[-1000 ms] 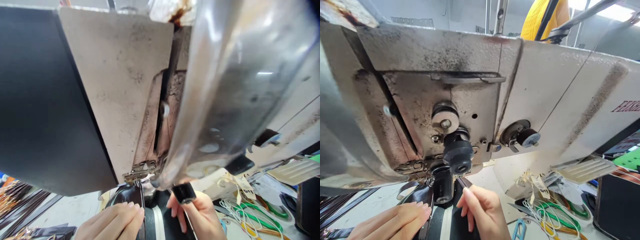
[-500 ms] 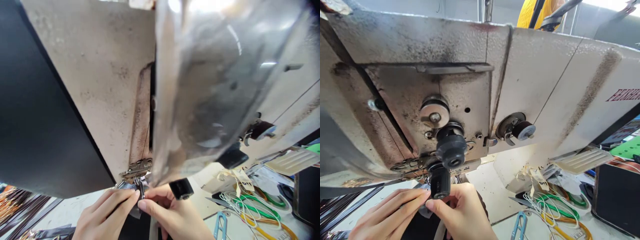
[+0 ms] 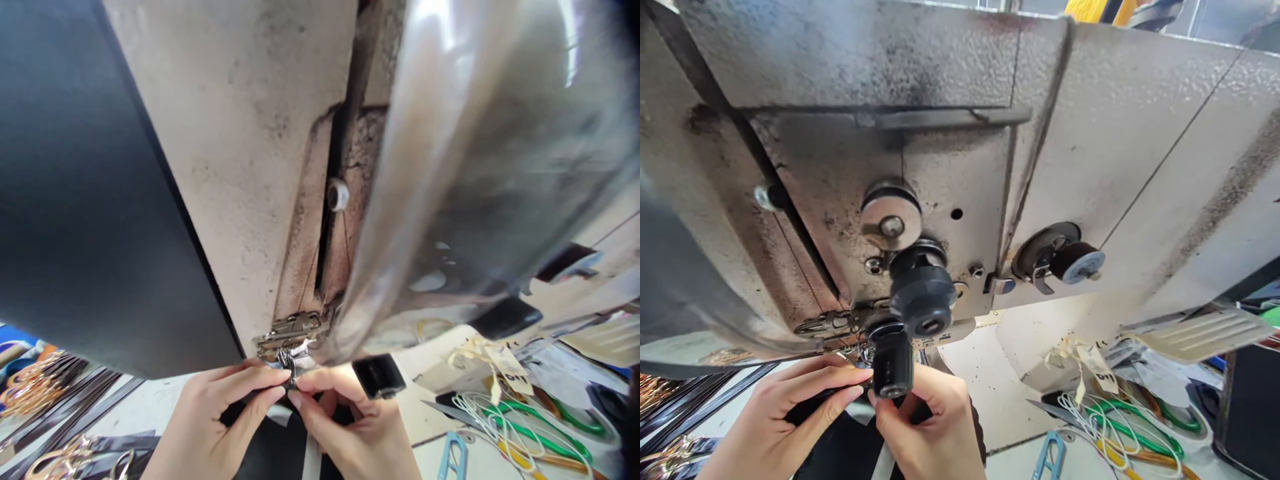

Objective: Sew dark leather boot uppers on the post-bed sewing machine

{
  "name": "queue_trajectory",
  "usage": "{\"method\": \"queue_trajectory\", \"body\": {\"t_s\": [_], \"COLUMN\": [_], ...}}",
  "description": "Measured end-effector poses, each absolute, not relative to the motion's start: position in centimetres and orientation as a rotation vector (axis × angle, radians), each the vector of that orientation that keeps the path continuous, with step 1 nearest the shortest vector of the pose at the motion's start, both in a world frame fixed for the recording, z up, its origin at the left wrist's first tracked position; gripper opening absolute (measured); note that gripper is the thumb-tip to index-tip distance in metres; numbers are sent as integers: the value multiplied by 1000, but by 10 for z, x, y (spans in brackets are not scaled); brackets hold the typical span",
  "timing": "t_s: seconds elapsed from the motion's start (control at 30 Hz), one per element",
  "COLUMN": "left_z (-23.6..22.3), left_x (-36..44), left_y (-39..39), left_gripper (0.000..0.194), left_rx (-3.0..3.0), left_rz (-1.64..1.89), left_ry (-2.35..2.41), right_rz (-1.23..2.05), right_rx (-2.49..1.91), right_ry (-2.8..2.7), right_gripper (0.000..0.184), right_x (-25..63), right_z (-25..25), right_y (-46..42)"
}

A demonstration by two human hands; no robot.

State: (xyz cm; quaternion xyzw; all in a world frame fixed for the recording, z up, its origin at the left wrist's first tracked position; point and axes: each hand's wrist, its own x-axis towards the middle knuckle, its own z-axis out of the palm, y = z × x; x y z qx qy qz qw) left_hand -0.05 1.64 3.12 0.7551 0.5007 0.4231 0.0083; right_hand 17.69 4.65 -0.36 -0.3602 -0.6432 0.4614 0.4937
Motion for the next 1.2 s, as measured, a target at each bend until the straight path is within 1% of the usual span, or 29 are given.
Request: {"method": "queue_trajectory", "body": {"t_s": [0.1,0.2,0.3,0.33,0.4,0.5,0.57,0.93,1.07,1.13,1.2], "left_z": [31,27,23,23,23,26,26,21,20,19,18], "left_x": [0,-1,-2,-3,-3,-1,0,-1,-1,-2,-3], "left_y": [17,17,17,17,17,18,18,15,15,15,14], "left_gripper": [19,11,13,15,16,13,13,12,13,15,17], "left_rx": [2299,2352,2391,2375,2325,2275,2271,2283,2292,2304,2346], "left_rz": [1357,1439,1417,1375,1311,1269,1273,1299,1329,1338,1340], "left_ry": [1544,1565,1597,1604,1620,1635,1628,1636,1665,1672,1660], "right_rz": [1043,1031,1062,1101,1290,1653,1727,1706,1675,1579,1336], "right_rx": [-799,-759,-767,-790,-817,-783,-784,-819,-850,-872,-869], "right_ry": [-1574,-1563,-1577,-1584,-1583,-1541,-1528,-1474,-1487,-1502,-1518], "right_gripper": [14,14,14,14,19,36,43,50,49,45,35], "right_x": [175,174,178,180,185,190,190,184,183,181,179], "right_z": [-1,2,2,1,0,0,2,-1,1,2,2], "right_y": [49,49,49,50,54,63,67,70,69,66,62]}}
